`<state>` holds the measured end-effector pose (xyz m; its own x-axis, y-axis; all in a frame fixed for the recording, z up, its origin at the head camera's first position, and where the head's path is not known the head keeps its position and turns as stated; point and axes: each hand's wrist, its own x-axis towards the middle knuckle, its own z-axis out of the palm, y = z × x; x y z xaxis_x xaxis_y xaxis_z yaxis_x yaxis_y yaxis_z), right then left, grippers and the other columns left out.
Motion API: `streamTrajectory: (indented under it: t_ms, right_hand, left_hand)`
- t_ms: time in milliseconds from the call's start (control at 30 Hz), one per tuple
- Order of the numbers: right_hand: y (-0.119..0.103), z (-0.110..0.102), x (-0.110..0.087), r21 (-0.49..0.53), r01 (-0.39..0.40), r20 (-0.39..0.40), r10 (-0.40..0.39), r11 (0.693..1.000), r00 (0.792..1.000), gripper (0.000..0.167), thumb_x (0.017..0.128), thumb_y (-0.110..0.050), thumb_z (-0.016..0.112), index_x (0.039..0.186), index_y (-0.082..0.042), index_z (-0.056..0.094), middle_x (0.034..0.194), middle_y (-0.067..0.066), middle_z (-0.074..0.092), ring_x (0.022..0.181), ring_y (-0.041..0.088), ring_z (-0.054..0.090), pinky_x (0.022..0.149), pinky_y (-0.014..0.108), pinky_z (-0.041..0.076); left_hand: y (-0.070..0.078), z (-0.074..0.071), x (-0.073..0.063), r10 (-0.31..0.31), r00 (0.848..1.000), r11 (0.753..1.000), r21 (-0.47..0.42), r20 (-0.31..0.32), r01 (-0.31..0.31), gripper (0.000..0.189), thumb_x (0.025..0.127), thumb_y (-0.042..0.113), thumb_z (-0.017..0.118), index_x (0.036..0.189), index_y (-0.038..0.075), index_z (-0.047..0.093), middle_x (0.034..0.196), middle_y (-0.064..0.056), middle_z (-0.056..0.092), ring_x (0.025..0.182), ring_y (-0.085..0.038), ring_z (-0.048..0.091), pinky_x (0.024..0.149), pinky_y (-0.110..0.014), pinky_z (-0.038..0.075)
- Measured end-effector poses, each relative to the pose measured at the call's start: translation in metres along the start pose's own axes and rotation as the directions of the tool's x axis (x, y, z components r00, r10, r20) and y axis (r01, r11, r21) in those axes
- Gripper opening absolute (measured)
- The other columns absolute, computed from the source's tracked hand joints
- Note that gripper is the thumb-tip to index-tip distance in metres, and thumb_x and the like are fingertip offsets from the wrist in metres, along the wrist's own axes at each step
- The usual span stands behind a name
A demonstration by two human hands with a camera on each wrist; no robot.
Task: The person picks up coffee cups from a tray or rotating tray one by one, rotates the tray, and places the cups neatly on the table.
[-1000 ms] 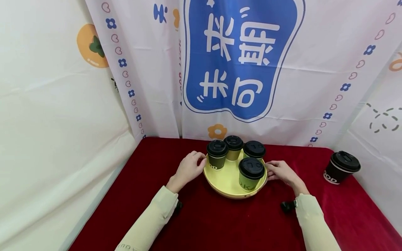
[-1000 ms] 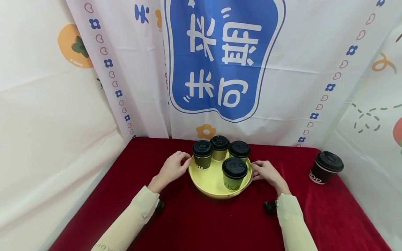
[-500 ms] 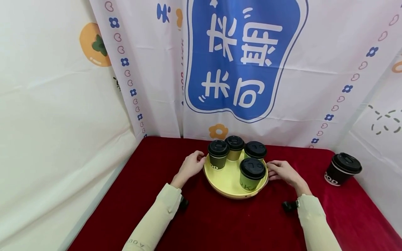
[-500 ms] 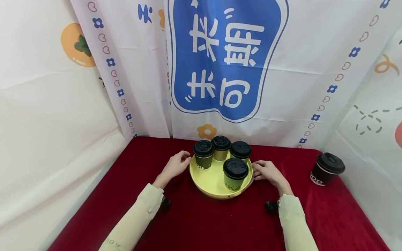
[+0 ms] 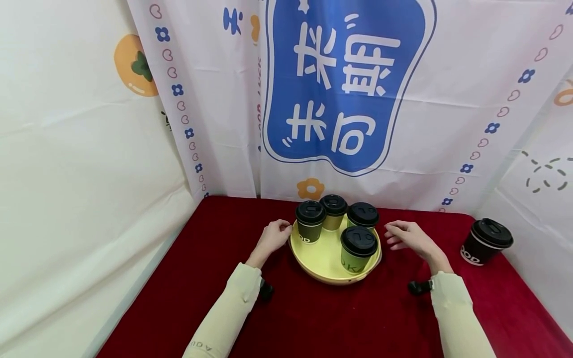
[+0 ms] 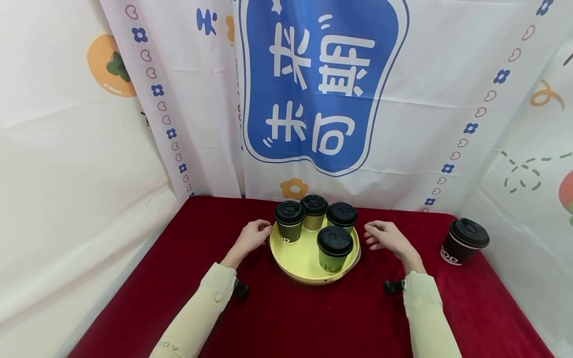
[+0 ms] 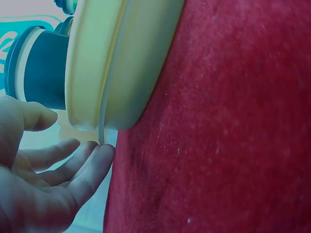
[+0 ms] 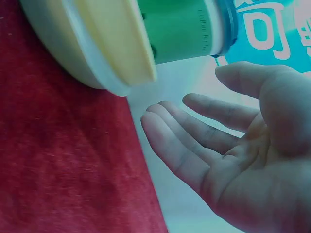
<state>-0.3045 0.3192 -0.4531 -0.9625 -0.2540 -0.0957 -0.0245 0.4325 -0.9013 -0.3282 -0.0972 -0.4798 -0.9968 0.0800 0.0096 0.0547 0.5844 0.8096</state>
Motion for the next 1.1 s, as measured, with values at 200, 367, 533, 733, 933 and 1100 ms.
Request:
streamTrajectory:
  t_ms: [200, 367, 533, 733, 933, 1100]
  right_hand:
    - [-0.013, -0.009, -0.004, -0.045, 0.042, -0.033, -0.043, 0.998, 0.999, 0.054, 0.103, -0.033, 0.051, 0.136, 0.009, 0.048, 0.115, 0.027, 0.063, 0.094, 0.029, 0.069, 0.077, 0.036, 0.06]
    - [-0.031, -0.014, -0.009, -0.078, 0.06, -0.072, -0.066, 0.995, 0.995, 0.054, 0.102, -0.036, 0.051, 0.136, 0.007, 0.05, 0.113, 0.019, 0.066, 0.088, 0.014, 0.069, 0.077, 0.036, 0.06]
    - [-0.053, -0.017, -0.015, -0.084, 0.103, -0.078, -0.11, 0.991, 0.991, 0.053, 0.103, -0.035, 0.05, 0.136, 0.007, 0.049, 0.11, 0.01, 0.066, 0.088, 0.007, 0.067, 0.077, 0.034, 0.06]
    - [-0.079, -0.017, -0.019, -0.065, 0.212, -0.041, -0.215, 0.975, 0.976, 0.046, 0.103, -0.028, 0.051, 0.131, 0.009, 0.053, 0.101, -0.005, 0.068, 0.089, 0.009, 0.069, 0.076, 0.034, 0.06]
    - [-0.102, -0.013, -0.021, -0.136, 0.244, -0.013, -0.248, 0.96, 0.969, 0.043, 0.102, -0.029, 0.053, 0.129, 0.005, 0.057, 0.108, 0.008, 0.068, 0.089, 0.011, 0.069, 0.075, 0.032, 0.06]
    - [-0.117, -0.006, -0.022, -0.192, 0.258, 0.027, -0.257, 0.947, 0.966, 0.039, 0.102, -0.027, 0.053, 0.127, 0.003, 0.06, 0.117, 0.027, 0.064, 0.089, 0.009, 0.068, 0.076, 0.032, 0.06]
  left_hand:
    - [-0.005, -0.001, 0.002, -0.018, 1.0, 0.998, -0.065, 0.024, 0.02, 0.035, 0.099, 0.03, 0.055, 0.122, 0.008, 0.067, 0.114, -0.012, 0.069, 0.074, -0.015, 0.066, 0.066, -0.028, 0.055]
    - [-0.004, -0.001, 0.001, -0.047, 0.998, 0.995, -0.09, 0.034, 0.05, 0.037, 0.097, 0.029, 0.057, 0.124, 0.006, 0.066, 0.117, -0.014, 0.068, 0.075, -0.016, 0.068, 0.069, -0.029, 0.057]
    - [-0.004, 0.001, 0.001, -0.075, 0.996, 0.989, -0.126, 0.051, 0.08, 0.041, 0.096, 0.027, 0.059, 0.128, 0.002, 0.063, 0.12, -0.018, 0.067, 0.078, -0.017, 0.07, 0.071, -0.031, 0.059]
    - [-0.006, 0.003, 0.002, -0.089, 0.992, 0.976, -0.192, 0.092, 0.106, 0.043, 0.097, 0.026, 0.059, 0.131, 0.0, 0.06, 0.121, -0.02, 0.065, 0.077, -0.018, 0.07, 0.07, -0.031, 0.06]
    - [-0.006, 0.004, 0.002, -0.087, 0.991, 0.971, -0.212, 0.1, 0.107, 0.043, 0.097, 0.026, 0.059, 0.131, -0.001, 0.06, 0.119, -0.02, 0.065, 0.076, -0.017, 0.069, 0.07, -0.03, 0.059]
    - [-0.004, 0.003, 0.0, -0.078, 0.991, 0.967, -0.232, 0.113, 0.103, 0.043, 0.098, 0.026, 0.059, 0.131, -0.002, 0.059, 0.118, -0.021, 0.066, 0.075, -0.018, 0.069, 0.069, -0.031, 0.059]
